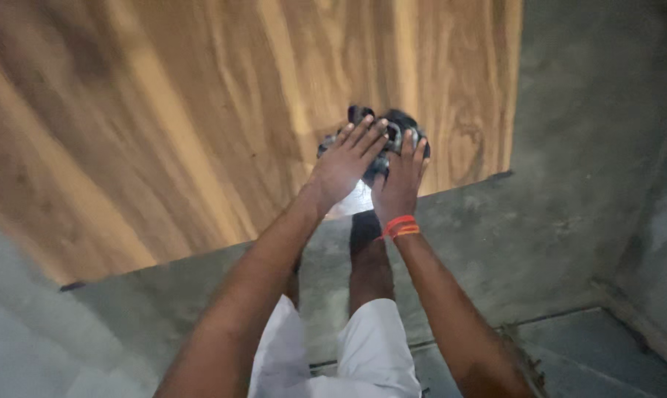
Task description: The person sprays liquid from a red bottle onto a wooden table and wipes the surface with a dark cloth. They repeatedly spray and wipe different areas of the table in circular and back-and-forth motions, spreading the liquid across the wood.
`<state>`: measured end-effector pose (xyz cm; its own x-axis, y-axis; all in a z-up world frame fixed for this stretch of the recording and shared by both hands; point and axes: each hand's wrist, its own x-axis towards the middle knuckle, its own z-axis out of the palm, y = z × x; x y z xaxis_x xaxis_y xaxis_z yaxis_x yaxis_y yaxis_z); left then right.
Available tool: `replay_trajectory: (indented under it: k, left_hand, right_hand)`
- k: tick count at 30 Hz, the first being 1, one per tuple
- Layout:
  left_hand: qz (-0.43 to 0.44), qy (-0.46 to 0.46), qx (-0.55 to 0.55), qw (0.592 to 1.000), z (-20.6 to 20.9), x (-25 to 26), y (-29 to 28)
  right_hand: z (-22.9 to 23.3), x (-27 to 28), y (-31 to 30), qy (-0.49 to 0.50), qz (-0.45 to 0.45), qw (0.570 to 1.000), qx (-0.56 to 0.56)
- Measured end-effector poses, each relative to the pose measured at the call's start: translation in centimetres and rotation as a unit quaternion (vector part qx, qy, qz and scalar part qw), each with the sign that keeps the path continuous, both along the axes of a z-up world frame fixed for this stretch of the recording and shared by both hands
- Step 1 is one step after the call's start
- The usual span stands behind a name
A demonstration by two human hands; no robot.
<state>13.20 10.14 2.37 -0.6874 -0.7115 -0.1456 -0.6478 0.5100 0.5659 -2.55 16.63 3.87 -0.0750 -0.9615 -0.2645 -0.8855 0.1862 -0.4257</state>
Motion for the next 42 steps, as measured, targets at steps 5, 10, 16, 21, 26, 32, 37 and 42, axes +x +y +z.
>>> replay_trajectory:
  k: [5, 10, 16, 21, 26, 32, 37, 42]
  left_hand:
    - [0.096, -0.032, 0.012, 0.995, 1.0, 8.2, 0.7]
    - [0.207, -0.002, 0.061, 0.976, 2.0, 12.5, 3.3]
    - [0.247, -0.007, 0.075, 0.966, 3.2, 12.0, 8.2]
    - [0.197, -0.034, 0.062, 0.978, 3.3, 9.2, 8.6]
    - [0.149, -0.026, 0.055, 0.987, 3.0, 4.1, 6.5]
    - [0.090, -0.031, 0.027, 0.995, 1.5, -4.6, 2.1]
    - [0.022, -0.041, 0.035, 0.998, 0.3, -12.3, -2.1]
    - [-0.052, -0.081, 0.046, 0.994, -0.4, -18.3, -4.3]
  right_hand:
    - [0.1, 6.8, -3.1, -0.009, 0.096, 0.995, -0.016]
    - [0.8, 11.4, -4.4, -0.013, 0.190, 0.982, -0.018]
    - [1.8, 10.3, -3.3, -0.035, 0.300, 0.953, -0.035]
    - [1.9, 5.9, -2.4, -0.016, 0.312, 0.950, -0.018]
    - [1.8, 0.4, -2.0, -0.021, 0.255, 0.967, -0.011]
    - [0.7, -8.1, -3.8, -0.014, 0.201, 0.979, -0.022]
    - [0.5, -15.0, -5.3, -0.006, 0.129, 0.992, -0.006]
    - [0.5, -19.5, -4.5, -0.005, 0.061, 0.998, -0.012]
